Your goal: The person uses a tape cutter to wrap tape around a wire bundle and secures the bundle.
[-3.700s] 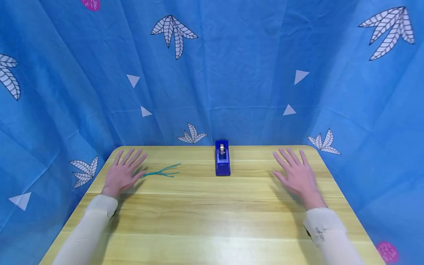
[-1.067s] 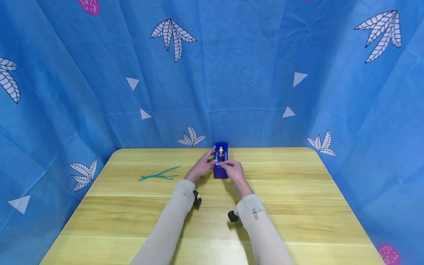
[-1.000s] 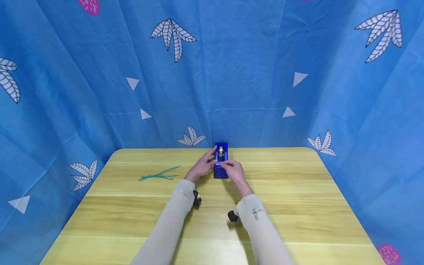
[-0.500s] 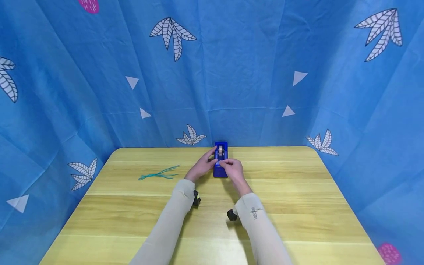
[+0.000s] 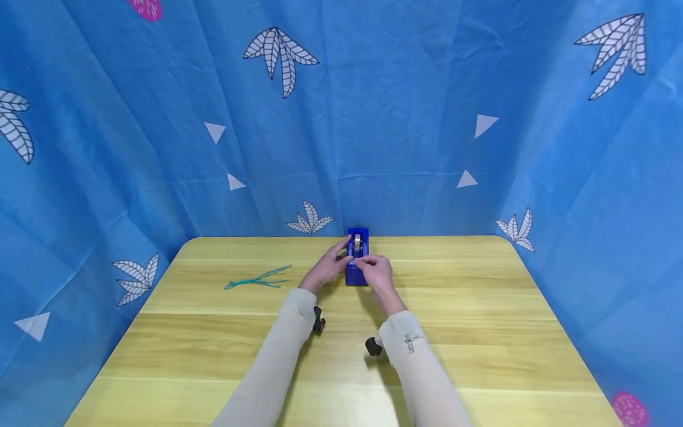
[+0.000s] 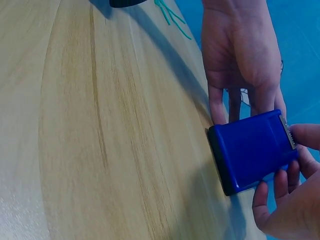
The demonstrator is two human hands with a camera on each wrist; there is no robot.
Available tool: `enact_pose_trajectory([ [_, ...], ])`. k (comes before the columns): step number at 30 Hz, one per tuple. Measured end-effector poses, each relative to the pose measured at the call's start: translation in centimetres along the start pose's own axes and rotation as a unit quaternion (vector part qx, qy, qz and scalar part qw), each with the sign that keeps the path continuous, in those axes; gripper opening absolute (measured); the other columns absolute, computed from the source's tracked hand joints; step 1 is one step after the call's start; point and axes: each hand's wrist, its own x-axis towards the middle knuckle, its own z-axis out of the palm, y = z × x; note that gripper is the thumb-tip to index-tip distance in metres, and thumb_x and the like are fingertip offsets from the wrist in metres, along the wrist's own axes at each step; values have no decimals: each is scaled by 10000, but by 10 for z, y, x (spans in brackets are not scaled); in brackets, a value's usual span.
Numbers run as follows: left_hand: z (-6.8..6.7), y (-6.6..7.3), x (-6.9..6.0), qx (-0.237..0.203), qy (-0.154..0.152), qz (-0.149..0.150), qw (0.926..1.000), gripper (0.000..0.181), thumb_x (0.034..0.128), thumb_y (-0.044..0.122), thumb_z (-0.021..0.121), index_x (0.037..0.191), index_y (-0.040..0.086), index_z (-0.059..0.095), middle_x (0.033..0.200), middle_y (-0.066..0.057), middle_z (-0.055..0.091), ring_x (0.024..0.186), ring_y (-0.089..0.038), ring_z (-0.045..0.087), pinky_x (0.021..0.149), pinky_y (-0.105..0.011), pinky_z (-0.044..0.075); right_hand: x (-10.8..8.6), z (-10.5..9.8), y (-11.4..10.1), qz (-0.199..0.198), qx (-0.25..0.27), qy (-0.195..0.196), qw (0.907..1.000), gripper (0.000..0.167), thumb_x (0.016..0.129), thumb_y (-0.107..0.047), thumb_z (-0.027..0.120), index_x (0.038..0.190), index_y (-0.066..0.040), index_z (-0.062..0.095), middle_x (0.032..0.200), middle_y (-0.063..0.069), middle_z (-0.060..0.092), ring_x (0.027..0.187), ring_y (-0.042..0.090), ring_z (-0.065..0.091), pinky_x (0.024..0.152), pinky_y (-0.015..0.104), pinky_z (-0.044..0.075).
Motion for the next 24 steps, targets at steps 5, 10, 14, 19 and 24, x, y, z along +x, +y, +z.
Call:
enact_pose_trajectory([
  [5, 1, 0, 0, -25, 34, -42, 10000, 604, 1106, 242, 500, 1651, 306, 248, 1668, -176, 318, 1519, -392, 348, 1248, -535, 302, 0, 0, -1, 18, 45, -30, 10000, 318, 1022, -226, 654, 1206, 24, 723, 1304, 231, 664, 1090, 282, 645, 865, 333, 545],
  [10, 2, -1, 0, -57, 3, -75, 10000, 607, 1106, 254, 500, 1651, 315, 241, 1683, -155, 299, 1535, -382, 320, 1256, -539, 281, 2, -1, -2, 156, 132, -44, 9998, 336, 1020, -239, 653, 1210, 30, 721, 1321, 230, 660, 1100, 270, 632, 880, 337, 536],
  [14, 2, -1, 1, -57, 0, -160, 9999, 609, 1104, 285, 500, 1649, 344, 234, 1687, -154, 290, 1533, -399, 317, 1255, -559, 271, 4, -4, -6, 201, 452, -36, 9988, 363, 1014, -251, 653, 1223, 39, 711, 1360, 229, 642, 1184, 288, 600, 999, 401, 507],
  [19, 1, -1, 1, 56, 12, -194, 9998, 613, 1102, 317, 498, 1647, 369, 223, 1688, -148, 289, 1529, -397, 326, 1255, -553, 273, 3, -7, -7, 245, 452, -163, 9985, 371, 1027, -267, 639, 1221, 42, 703, 1357, 229, 643, 1177, 278, 606, 987, 390, 516],
  [24, 2, -1, 1, 121, -1, -179, 9998, 616, 1104, 304, 496, 1650, 361, 218, 1678, -158, 303, 1514, -393, 357, 1252, -533, 292, -1, -7, -3, 272, 373, -126, 9989, 359, 1032, -274, 638, 1189, 40, 714, 1303, 219, 671, 1043, 220, 636, 833, 292, 522],
])
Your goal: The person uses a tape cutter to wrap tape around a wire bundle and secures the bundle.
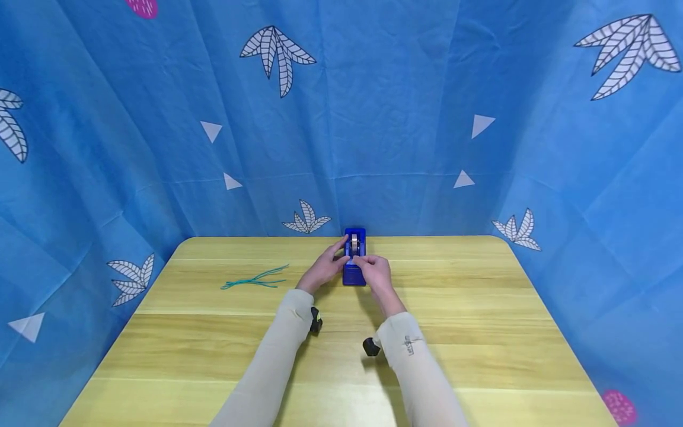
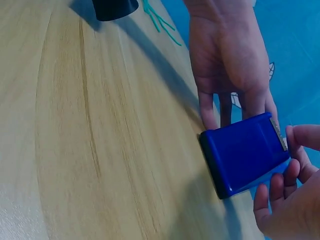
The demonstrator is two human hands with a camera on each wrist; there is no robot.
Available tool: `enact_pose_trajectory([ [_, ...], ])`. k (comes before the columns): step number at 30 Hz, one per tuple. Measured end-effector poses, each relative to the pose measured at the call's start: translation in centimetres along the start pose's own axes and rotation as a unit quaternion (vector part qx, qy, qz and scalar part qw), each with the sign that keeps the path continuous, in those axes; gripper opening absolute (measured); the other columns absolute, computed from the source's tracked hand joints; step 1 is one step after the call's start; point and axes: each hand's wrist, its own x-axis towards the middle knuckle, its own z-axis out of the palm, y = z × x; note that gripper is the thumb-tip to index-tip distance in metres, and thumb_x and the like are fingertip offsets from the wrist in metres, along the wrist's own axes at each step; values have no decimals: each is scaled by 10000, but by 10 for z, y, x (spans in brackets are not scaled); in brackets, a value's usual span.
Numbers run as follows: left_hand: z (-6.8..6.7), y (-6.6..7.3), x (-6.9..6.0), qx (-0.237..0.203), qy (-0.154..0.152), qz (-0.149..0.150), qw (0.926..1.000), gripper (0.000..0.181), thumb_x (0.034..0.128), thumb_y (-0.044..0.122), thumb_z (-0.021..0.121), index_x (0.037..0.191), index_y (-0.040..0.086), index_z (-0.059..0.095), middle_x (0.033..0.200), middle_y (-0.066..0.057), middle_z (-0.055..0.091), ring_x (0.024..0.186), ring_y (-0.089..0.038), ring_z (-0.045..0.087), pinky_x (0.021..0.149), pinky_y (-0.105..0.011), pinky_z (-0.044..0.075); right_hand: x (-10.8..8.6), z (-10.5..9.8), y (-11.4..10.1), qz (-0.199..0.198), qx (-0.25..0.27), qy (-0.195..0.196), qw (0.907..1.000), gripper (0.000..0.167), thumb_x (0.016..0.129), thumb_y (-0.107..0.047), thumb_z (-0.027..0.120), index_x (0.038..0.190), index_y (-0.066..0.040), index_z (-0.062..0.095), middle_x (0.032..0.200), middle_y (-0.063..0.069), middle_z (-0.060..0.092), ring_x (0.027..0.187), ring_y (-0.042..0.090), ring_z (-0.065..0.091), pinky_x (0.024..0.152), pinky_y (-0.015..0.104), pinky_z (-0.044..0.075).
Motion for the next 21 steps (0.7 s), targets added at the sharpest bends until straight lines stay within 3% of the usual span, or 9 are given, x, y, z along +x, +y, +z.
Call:
enact_pose_trajectory([
  [9, 2, 2, 1, 107, 56, -4, 9999, 608, 1109, 318, 482, 1651, 364, 211, 1677, -152, 309, 1488, -384, 405, 1242, -517, 320, -4, 2, -1, -146, -13, 66, 9999, 340, 1001, -251, 668, 1123, 60, 733, 1190, 207, 714, 939, 193, 650, 790, 275, 529],
  [17, 3, 0, 0, 199, 59, 31, 9998, 607, 1111, 315, 474, 1655, 343, 207, 1677, -160, 306, 1502, -389, 381, 1246, -533, 304, -14, 0, 1, -38, 80, -114, 9999, 376, 1006, -251, 656, 1218, 55, 703, 1377, 241, 637, 1265, 342, 601, 1065, 453, 493],
  [21, 3, 0, 1, 211, 73, 48, 9997, 609, 1110, 306, 475, 1656, 337, 206, 1675, -163, 308, 1495, -397, 389, 1245, -538, 303, -19, -1, 2, -59, 83, -109, 9999, 375, 998, -244, 663, 1219, 57, 699, 1405, 232, 619, 1313, 350, 551, 1119, 485, 446],
])
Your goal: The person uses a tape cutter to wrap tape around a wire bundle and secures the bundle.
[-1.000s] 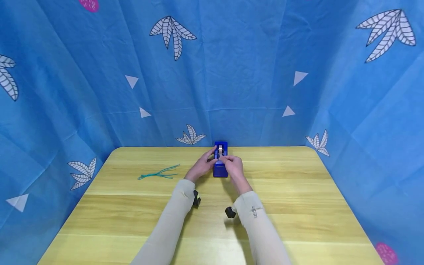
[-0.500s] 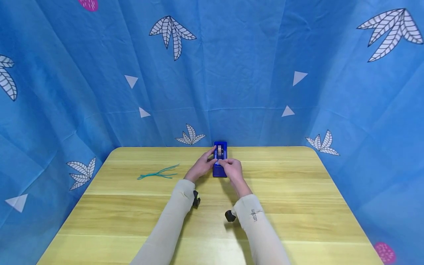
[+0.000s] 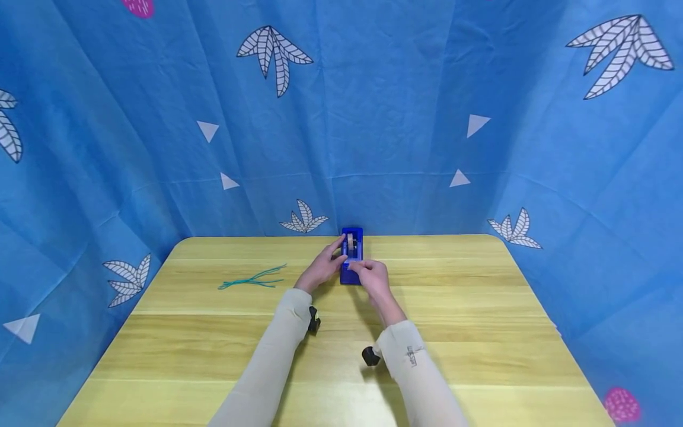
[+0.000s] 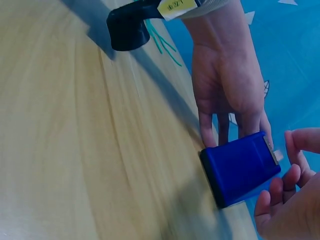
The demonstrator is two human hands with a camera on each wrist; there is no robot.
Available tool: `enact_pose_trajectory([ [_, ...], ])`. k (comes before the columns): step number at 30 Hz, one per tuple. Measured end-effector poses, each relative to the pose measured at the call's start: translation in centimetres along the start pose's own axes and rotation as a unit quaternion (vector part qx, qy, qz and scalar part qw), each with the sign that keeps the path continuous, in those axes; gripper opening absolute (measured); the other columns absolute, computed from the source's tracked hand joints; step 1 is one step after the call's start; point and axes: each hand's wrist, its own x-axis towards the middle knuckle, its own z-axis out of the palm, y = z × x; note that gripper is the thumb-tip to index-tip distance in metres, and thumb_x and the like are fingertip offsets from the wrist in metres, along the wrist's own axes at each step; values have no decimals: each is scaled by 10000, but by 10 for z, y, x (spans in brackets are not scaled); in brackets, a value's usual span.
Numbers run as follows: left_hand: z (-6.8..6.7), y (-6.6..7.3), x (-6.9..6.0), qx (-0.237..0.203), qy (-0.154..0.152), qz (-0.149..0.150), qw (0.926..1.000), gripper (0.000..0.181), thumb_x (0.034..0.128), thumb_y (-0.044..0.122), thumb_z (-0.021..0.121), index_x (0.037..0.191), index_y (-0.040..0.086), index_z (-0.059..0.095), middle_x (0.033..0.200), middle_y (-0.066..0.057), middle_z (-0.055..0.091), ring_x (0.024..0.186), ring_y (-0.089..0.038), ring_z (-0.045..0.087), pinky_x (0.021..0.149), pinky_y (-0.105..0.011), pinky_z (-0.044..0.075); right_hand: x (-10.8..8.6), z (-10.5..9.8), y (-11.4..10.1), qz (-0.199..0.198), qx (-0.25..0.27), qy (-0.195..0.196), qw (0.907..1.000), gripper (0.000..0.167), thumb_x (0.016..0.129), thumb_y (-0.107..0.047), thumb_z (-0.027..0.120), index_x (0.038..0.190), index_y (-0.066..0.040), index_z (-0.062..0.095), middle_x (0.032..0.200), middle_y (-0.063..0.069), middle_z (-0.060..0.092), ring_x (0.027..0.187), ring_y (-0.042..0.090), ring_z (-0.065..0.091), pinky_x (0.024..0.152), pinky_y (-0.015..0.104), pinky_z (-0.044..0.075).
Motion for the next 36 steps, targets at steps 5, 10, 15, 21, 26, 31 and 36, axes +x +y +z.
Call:
enact_pose_trajectory([
  [5, 0, -1, 1, -5, -10, 1, 10000, 610, 1110, 318, 471, 1658, 323, 204, 1680, -160, 301, 1495, -402, 388, 1241, -548, 306, -5, -1, 3, 62, 56, -41, 10000, 365, 1010, -250, 647, 1221, 44, 695, 1400, 224, 618, 1277, 327, 546, 1143, 521, 404],
  [10, 1, -1, 1, -74, -15, -31, 10000, 612, 1108, 327, 473, 1658, 324, 203, 1677, -170, 302, 1488, -412, 393, 1237, -562, 307, -11, -1, 7, 88, 88, -31, 9999, 340, 1026, -267, 638, 1186, 25, 709, 1404, 203, 619, 1300, 327, 509, 1173, 565, 350],
  [15, 0, -2, 2, -131, -30, -78, 9999, 615, 1107, 325, 483, 1654, 354, 204, 1673, -176, 304, 1484, -414, 398, 1236, -562, 308, -19, 1, 9, 52, 33, 45, 10000, 339, 1020, -282, 649, 1175, 11, 716, 1409, 191, 621, 1317, 330, 505, 1163, 571, 365],
  [21, 0, -2, 1, -212, -26, -75, 9997, 615, 1107, 313, 485, 1656, 337, 208, 1674, -191, 295, 1499, -431, 366, 1236, -587, 291, -29, 3, 11, 17, 5, 131, 9999, 344, 1010, -303, 663, 1129, 13, 723, 1331, 173, 650, 1120, 272, 505, 940, 396, 417],
  [26, 0, -2, 0, -270, 5, -40, 9996, 613, 1110, 263, 484, 1656, 328, 214, 1675, -197, 290, 1509, -435, 346, 1240, -597, 276, -35, 1, 16, 74, 9, 206, 9998, 331, 1018, -299, 651, 1137, 1, 726, 1372, 180, 638, 1165, 270, 511, 990, 422, 418],
  [31, -1, 0, -1, -302, -29, -106, 9995, 612, 1110, 280, 480, 1655, 345, 210, 1675, -189, 292, 1503, -433, 359, 1239, -594, 279, -42, 1, 17, 58, 61, 211, 9997, 320, 1020, -292, 649, 1135, -5, 734, 1383, 187, 634, 1227, 299, 521, 1047, 479, 412],
  [36, -1, 0, -1, -300, -59, -101, 9995, 613, 1110, 296, 477, 1655, 348, 203, 1675, -185, 295, 1492, -428, 381, 1234, -586, 298, -50, 1, 18, 48, 75, 161, 9998, 313, 1017, -282, 653, 1123, 2, 732, 1374, 192, 634, 1230, 308, 522, 1057, 491, 407],
])
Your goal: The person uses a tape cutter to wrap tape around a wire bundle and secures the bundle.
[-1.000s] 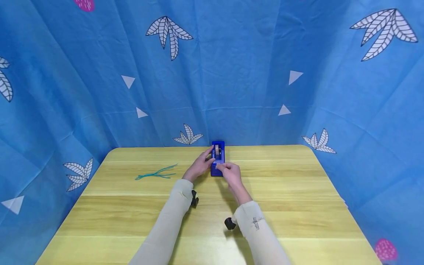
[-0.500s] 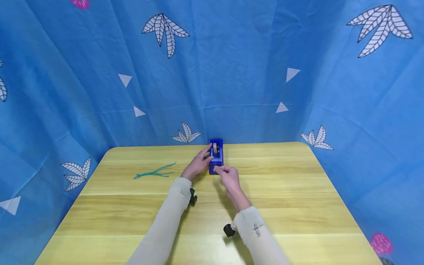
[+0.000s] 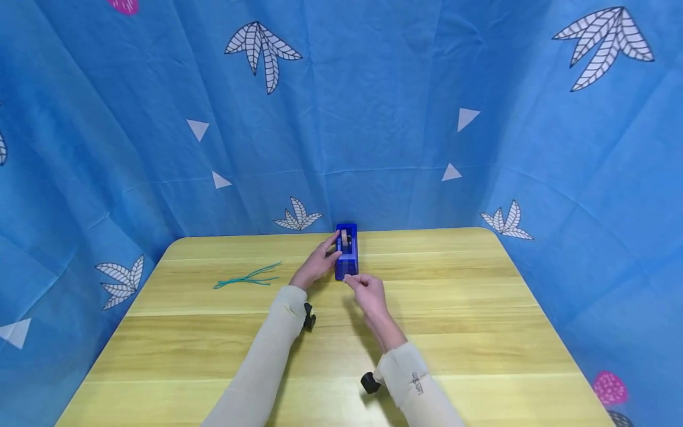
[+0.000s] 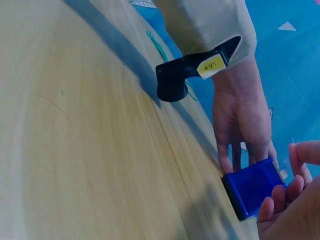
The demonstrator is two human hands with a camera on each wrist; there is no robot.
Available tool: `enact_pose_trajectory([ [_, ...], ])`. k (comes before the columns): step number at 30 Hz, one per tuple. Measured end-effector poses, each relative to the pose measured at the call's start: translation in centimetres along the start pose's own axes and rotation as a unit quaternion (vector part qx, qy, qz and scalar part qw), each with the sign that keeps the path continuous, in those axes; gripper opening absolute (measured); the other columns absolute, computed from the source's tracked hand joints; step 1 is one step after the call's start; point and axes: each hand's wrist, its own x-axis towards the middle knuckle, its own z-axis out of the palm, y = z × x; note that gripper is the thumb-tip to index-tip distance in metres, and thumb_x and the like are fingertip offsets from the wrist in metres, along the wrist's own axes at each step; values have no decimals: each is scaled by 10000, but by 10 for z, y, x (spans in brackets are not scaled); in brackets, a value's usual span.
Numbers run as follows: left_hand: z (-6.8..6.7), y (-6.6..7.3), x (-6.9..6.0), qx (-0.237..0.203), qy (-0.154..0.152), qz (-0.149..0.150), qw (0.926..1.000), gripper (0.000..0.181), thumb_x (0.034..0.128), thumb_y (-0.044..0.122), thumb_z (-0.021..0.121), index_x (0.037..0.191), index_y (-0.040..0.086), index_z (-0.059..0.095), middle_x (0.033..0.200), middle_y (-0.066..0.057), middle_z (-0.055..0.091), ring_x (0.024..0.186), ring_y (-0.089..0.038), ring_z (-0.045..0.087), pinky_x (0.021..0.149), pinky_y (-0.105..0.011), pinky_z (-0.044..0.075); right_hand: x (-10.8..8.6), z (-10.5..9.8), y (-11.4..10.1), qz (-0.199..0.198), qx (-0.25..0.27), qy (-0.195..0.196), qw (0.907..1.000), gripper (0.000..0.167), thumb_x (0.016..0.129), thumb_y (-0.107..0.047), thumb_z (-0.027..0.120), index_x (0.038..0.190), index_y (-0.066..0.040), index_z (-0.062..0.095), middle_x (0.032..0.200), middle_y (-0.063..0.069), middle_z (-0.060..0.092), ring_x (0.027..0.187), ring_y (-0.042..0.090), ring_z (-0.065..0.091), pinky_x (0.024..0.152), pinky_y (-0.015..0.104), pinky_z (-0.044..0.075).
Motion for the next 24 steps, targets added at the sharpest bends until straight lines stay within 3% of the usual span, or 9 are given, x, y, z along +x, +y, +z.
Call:
enact_pose_trajectory([
  [9, 0, 2, 1, 144, 4, 60, 9999, 622, 1102, 333, 493, 1653, 356, 206, 1678, -187, 294, 1507, -440, 350, 1236, -608, 273, -14, 3, 2, -110, 79, 179, 9997, 269, 982, -231, 693, 1038, 27, 743, 1126, 76, 692, 981, 206, 522, 840, 323, 429],
  [15, 1, 3, 0, 104, 7, 58, 9999, 618, 1104, 321, 490, 1655, 341, 211, 1680, -189, 288, 1512, -442, 338, 1239, -609, 266, -26, 2, 2, -63, 139, 159, 9998, 248, 1001, -220, 673, 1060, 11, 741, 1190, 106, 689, 988, 216, 528, 906, 368, 438],
  [21, -1, -1, 0, 231, 54, 100, 9997, 614, 1106, 343, 480, 1657, 333, 209, 1688, -168, 283, 1520, -420, 336, 1247, -593, 264, -37, 3, 0, -46, 212, 46, 9998, 259, 1002, -226, 681, 1059, 20, 736, 1102, 59, 678, 907, 176, 512, 886, 374, 441],
  [24, 0, -2, 1, 236, 23, 113, 9997, 616, 1107, 351, 475, 1658, 333, 202, 1692, -168, 273, 1525, -421, 326, 1251, -590, 256, -41, 3, 0, -85, 234, 66, 9997, 270, 1000, -232, 683, 1053, 27, 735, 1089, 50, 685, 963, 192, 525, 887, 370, 445],
])
